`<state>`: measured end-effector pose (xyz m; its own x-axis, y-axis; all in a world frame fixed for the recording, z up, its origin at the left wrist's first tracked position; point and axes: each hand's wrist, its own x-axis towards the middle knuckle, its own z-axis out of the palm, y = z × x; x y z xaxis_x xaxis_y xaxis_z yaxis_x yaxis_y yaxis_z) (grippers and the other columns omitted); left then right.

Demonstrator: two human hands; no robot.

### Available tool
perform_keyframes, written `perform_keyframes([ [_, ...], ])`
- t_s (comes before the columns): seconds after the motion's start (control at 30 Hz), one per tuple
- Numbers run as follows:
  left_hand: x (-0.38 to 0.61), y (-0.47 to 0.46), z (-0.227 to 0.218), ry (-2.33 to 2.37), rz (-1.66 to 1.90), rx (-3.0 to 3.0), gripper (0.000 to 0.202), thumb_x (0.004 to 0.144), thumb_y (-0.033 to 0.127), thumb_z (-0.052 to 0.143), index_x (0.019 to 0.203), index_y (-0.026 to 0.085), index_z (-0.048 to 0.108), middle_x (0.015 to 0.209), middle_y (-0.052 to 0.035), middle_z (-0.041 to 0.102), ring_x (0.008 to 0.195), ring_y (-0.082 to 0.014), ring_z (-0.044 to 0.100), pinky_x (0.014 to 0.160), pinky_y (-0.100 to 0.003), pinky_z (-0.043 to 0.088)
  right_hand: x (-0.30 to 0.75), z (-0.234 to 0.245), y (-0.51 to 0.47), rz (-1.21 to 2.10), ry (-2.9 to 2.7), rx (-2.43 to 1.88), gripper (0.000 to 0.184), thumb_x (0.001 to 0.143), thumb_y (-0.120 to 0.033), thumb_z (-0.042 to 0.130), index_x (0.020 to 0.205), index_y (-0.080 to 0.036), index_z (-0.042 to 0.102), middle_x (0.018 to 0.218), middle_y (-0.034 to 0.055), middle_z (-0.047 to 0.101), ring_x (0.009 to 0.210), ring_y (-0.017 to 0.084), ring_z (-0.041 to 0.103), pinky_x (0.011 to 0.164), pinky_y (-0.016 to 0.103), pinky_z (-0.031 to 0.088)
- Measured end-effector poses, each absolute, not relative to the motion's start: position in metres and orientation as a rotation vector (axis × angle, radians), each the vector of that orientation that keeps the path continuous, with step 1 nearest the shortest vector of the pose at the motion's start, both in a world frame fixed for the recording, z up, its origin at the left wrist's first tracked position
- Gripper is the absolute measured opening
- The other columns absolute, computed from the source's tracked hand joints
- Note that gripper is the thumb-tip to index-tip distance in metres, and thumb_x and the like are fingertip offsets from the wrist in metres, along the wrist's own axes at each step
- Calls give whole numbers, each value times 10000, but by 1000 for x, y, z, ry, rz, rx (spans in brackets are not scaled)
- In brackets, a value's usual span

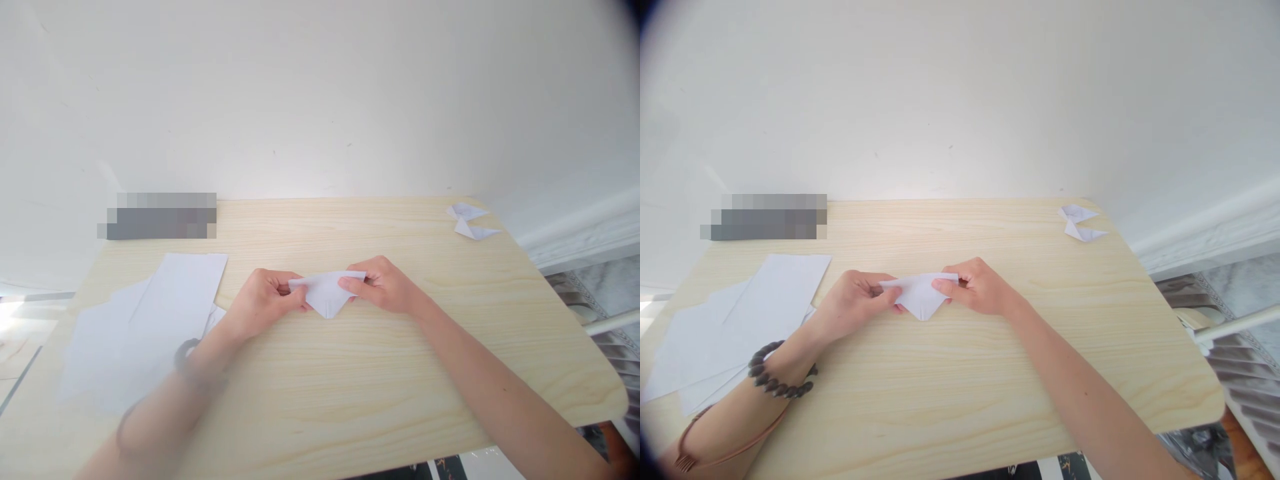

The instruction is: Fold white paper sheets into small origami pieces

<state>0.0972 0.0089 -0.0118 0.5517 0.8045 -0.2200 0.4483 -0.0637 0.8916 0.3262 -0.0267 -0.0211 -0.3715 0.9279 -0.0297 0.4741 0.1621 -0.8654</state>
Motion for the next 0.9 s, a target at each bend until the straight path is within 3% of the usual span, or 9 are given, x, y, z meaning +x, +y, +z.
perform_keyframes([
  [0.17,92,14,-9,913,360,1642,224,745,244,508,692,193,719,659,-5,690,621,-173,622,537,-247,480,335,-19,-26,1342,-1845,-1292,301,842,-384,478,674,-156,581,608,-3,551,565,105,530,509,214,416],
  [0.27,89,17,-11,834,382,1573,242,757,197,476,754,184,718,748,-14,709,753,-196,652,704,-291,518,340,-19,-25,1339,-1848,-1289,319,852,-386,468,667,-153,584,615,6,579,568,108,537,510,218,411],
  [0.4,89,17,-13,718,444,1480,286,789,185,458,985,178,666,944,-35,697,919,-221,631,852,-354,487,339,-23,-24,1189,-1854,-1340,324,860,-374,472,642,-152,563,591,-2,562,526,89,487,472,214,354],
  [0.53,95,13,-18,770,629,1526,231,808,260,550,1019,204,626,953,-29,679,859,-192,635,765,-300,512,328,-27,-24,868,-1855,-1320,244,834,-324,537,660,-159,585,580,-19,517,490,69,416,436,215,296],
  [0.6,98,11,-20,873,715,1661,166,799,267,586,936,206,658,931,-26,676,807,-166,628,694,-255,506,322,-29,-24,640,-1832,-1231,143,800,-275,594,707,-168,613,652,-3,564,531,77,454,460,218,327],
  [0.7,98,11,-21,916,899,1900,113,805,237,589,866,205,678,893,-29,666,827,-156,608,724,-259,491,319,-31,-24,393,-1821,-1085,27,763,-188,639,789,-184,634,763,26,608,626,100,533,509,223,392],
  [0.9,91,18,-26,909,1082,2303,161,818,175,559,900,243,679,891,-32,604,825,-149,568,679,-276,477,327,-32,-23,209,-1943,-1100,180,802,-79,540,893,-205,630,911,50,618,814,133,591,692,260,479],
])
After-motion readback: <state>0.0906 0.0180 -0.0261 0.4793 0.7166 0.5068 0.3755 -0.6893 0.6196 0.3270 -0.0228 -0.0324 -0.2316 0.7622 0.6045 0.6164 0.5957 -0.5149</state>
